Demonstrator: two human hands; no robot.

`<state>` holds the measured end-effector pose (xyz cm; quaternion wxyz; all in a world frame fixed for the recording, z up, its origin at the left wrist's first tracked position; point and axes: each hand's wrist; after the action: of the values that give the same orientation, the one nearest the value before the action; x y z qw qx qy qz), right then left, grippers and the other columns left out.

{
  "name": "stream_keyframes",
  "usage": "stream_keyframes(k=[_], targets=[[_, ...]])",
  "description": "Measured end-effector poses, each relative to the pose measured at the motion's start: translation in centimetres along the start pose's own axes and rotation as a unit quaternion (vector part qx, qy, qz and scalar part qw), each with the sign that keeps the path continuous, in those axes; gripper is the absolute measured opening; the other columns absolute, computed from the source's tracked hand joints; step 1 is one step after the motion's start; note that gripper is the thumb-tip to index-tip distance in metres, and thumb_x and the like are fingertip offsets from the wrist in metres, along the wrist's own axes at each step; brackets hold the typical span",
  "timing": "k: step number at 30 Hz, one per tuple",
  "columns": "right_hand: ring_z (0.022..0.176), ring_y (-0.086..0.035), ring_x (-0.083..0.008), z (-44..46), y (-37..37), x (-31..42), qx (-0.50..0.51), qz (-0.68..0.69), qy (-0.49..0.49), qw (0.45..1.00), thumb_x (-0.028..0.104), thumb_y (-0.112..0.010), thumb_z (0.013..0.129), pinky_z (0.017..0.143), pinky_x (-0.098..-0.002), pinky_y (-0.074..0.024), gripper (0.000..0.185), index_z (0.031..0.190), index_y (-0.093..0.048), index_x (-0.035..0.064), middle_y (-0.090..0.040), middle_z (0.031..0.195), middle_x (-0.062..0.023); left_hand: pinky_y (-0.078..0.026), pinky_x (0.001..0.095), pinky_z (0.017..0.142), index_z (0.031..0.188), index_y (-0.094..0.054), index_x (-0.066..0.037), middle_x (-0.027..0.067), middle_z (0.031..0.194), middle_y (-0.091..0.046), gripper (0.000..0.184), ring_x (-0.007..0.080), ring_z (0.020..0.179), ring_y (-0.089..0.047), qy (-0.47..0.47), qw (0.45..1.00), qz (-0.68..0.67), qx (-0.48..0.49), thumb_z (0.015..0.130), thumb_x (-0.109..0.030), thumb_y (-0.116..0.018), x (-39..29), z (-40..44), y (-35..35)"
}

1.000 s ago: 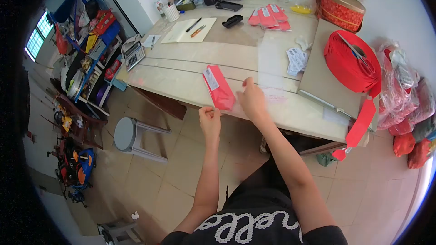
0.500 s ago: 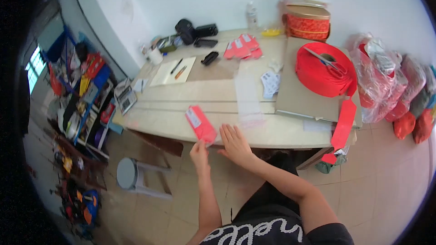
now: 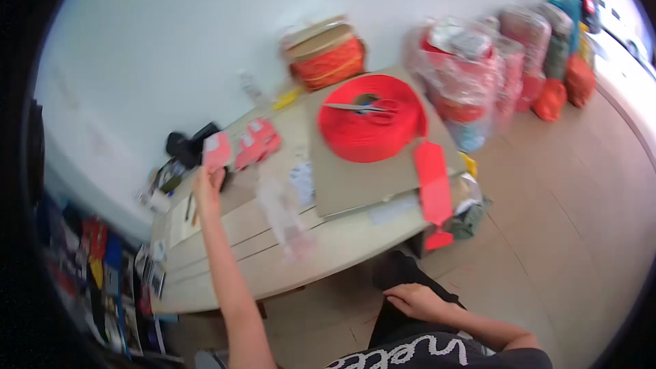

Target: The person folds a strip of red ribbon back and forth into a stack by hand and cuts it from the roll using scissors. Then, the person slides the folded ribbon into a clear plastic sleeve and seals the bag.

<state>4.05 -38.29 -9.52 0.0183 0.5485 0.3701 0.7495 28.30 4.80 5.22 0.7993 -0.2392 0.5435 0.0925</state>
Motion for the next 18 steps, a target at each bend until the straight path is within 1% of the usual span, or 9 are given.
stream_keyframes(k=[3,5,7,9,11,12,14,16,18], targets=[[0.088,-0.061,-0.0300,-2.4,1.8,-2.2,-0.057,-0.047,-0.091,0.993,0.022,-0.052,0.087,0.078,-0.0379,-0.0489,0.024,0.100,-0.062,0.0045,-0.064,0.096,-0.0127,-0.053,0.0305,0.066,0.098,-0.055,0.000,0.0059,0.086,-0.050,0.047,0.0153,0.069,-0.053,0.161,0.979,0.103,-0.068,0.082,-0.044,-0.062,6.2,6.2,0.7],[0.087,-0.061,-0.0308,-3.7,2.6,-4.1,-0.081,-0.072,-0.163,0.981,0.024,-0.052,0.088,0.077,-0.0381,-0.0491,0.025,0.100,-0.062,0.0052,-0.064,0.096,-0.0129,-0.052,0.0314,0.064,0.118,-0.046,0.004,0.0100,0.101,-0.050,0.075,0.0196,0.074,-0.055,0.177,0.951,0.242,-0.082,0.079,-0.059,-0.058,8.6,5.6,1.8],[0.085,-0.062,-0.0291,-4.6,3.0,-6.7,-0.142,0.028,-0.256,0.956,0.024,-0.055,0.088,0.076,-0.0367,-0.0497,0.024,0.101,-0.062,0.0059,-0.064,0.095,-0.0138,-0.051,0.0298,0.065,0.119,-0.046,0.004,0.0118,0.108,-0.051,0.074,0.0199,0.077,-0.057,0.154,0.955,0.243,-0.066,0.082,-0.059,-0.053,8.1,2.6,2.2],[0.083,-0.063,-0.0246,-4.2,4.1,-8.0,-0.257,0.087,-0.275,0.922,0.023,-0.058,0.088,0.073,-0.0335,-0.0496,0.025,0.104,-0.060,0.0039,-0.064,0.093,-0.0121,-0.050,0.0265,0.066,0.116,-0.050,0.003,0.0120,0.107,-0.055,0.062,0.0180,0.077,-0.058,0.075,0.980,0.184,0.013,0.089,-0.052,-0.046,3.6,-7.5,-3.0],[0.081,-0.062,-0.0196,-2.4,4.2,-9.9,-0.449,0.160,-0.145,0.867,0.022,-0.061,0.086,0.070,-0.0286,-0.0488,0.029,0.106,-0.059,0.0014,-0.064,0.093,-0.0090,-0.049,0.0271,0.070,0.113,-0.052,0.002,0.0100,0.097,-0.059,0.050,0.0161,0.076,-0.059,0.116,0.970,0.124,0.173,0.094,-0.043,-0.040,1.7,-16.5,-5.1],[0.081,-0.062,-0.0168,-0.9,4.6,-11.0,-0.466,0.193,-0.112,0.856,0.022,-0.062,0.086,0.069,-0.0263,-0.0482,0.029,0.106,-0.059,0.0012,-0.064,0.093,-0.0069,-0.049,0.0298,0.071,0.111,-0.055,0.001,0.0087,0.092,-0.062,0.045,0.0159,0.076,-0.060,0.121,0.961,0.114,0.223,0.096,-0.038,-0.038,0.9,-21.5,-7.0],[0.080,-0.060,-0.0121,0.0,5.2,-11.3,-0.426,0.278,-0.106,0.854,0.021,-0.062,0.086,0.069,-0.0231,-0.0472,0.028,0.105,-0.059,0.0009,-0.064,0.092,-0.0040,-0.049,0.0328,0.081,0.112,-0.056,0.004,0.0142,0.104,-0.061,0.043,0.0228,0.091,-0.062,0.230,0.899,0.066,0.366,0.096,-0.033,-0.040,2.1,-27.6,-8.5],[0.079,-0.059,-0.0083,0.2,6.0,-10.7,-0.304,0.378,-0.156,0.861,0.020,-0.062,0.087,0.070,-0.0212,-0.0462,0.025,0.103,-0.060,0.0008,-0.065,0.089,-0.0025,-0.048,0.0359,0.086,0.116,-0.051,0.007,0.0183,0.109,-0.059,0.046,0.0257,0.097,-0.060,0.275,0.872,0.035,0.403,0.097,-0.032,-0.037,3.4,-31.5,-11.5],[0.076,-0.057,-0.0055,-0.2,5.3,-10.4,-0.309,0.377,-0.144,0.861,0.019,-0.061,0.087,0.065,-0.0197,-0.0444,0.023,0.099,-0.061,0.0000,-0.064,0.085,-0.0019,-0.042,0.0362,0.094,0.122,-0.045,0.009,0.0215,0.117,-0.054,0.046,0.0267,0.108,-0.055,0.313,0.852,0.025,0.419,0.097,-0.029,-0.038,5.3,-33.1,-12.9]])
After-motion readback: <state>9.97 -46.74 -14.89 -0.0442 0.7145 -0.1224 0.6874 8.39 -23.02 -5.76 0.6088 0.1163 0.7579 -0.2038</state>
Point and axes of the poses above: each hand's wrist, its own z-axis towards the middle knuckle, its own y-axis out of the back of the hand, x = y × z
